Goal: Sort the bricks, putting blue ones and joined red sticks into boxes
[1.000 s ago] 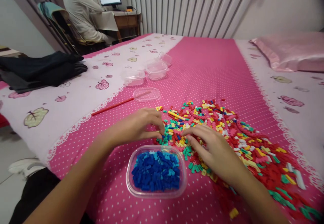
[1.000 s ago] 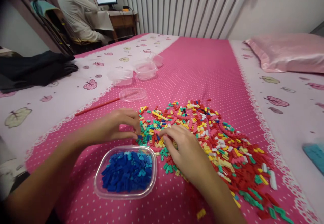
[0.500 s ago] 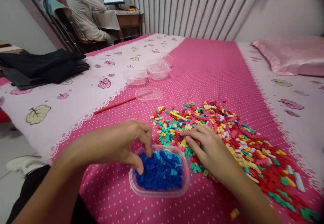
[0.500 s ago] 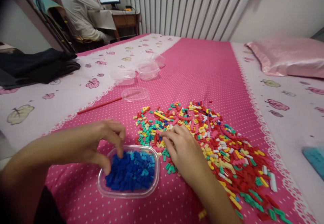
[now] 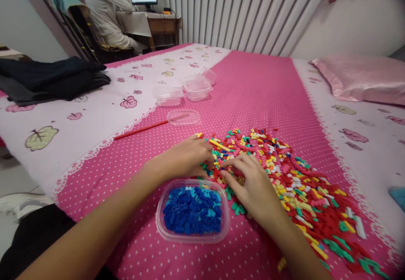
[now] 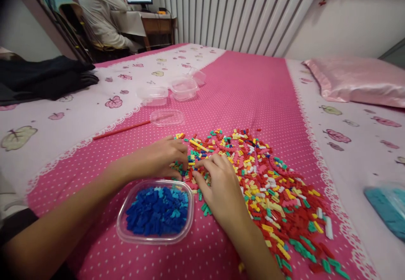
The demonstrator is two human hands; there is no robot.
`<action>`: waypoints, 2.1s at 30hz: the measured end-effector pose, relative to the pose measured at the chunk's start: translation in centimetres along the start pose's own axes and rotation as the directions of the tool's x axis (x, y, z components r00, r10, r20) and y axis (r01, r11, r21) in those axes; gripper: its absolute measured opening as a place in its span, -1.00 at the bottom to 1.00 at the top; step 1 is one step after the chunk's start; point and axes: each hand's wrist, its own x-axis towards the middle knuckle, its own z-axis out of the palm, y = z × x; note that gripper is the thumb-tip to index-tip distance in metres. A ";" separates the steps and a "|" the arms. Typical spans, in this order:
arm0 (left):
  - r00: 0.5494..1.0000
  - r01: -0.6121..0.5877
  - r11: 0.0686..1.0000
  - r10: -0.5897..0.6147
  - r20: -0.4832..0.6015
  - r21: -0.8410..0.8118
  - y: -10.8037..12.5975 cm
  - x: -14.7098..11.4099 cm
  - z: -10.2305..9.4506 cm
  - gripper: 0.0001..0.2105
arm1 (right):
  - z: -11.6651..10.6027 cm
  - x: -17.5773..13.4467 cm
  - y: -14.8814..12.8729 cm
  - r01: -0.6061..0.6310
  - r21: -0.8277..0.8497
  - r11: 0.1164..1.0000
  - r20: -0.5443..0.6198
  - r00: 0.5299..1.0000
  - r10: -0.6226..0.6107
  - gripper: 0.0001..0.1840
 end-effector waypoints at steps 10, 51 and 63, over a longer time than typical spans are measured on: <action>0.990 -0.040 0.996 0.051 -0.130 0.083 0.8 -1.3 0.8 -0.94 | -1.3 -1.0 -3.5 0.098 0.249 0.963 0.194 0.970 -0.149 -0.88; 0.984 -0.091 0.994 0.081 -0.157 -0.058 0.0 -1.2 2.1 -0.87 | 0.9 -1.2 0.1 -0.051 -0.286 0.957 0.241 0.963 0.123 -0.72; 0.981 -0.111 0.990 0.095 -0.169 -0.089 -0.4 -1.4 2.2 -0.92 | 0.2 -1.1 -0.5 -0.103 -0.193 0.976 0.256 0.955 0.152 -0.87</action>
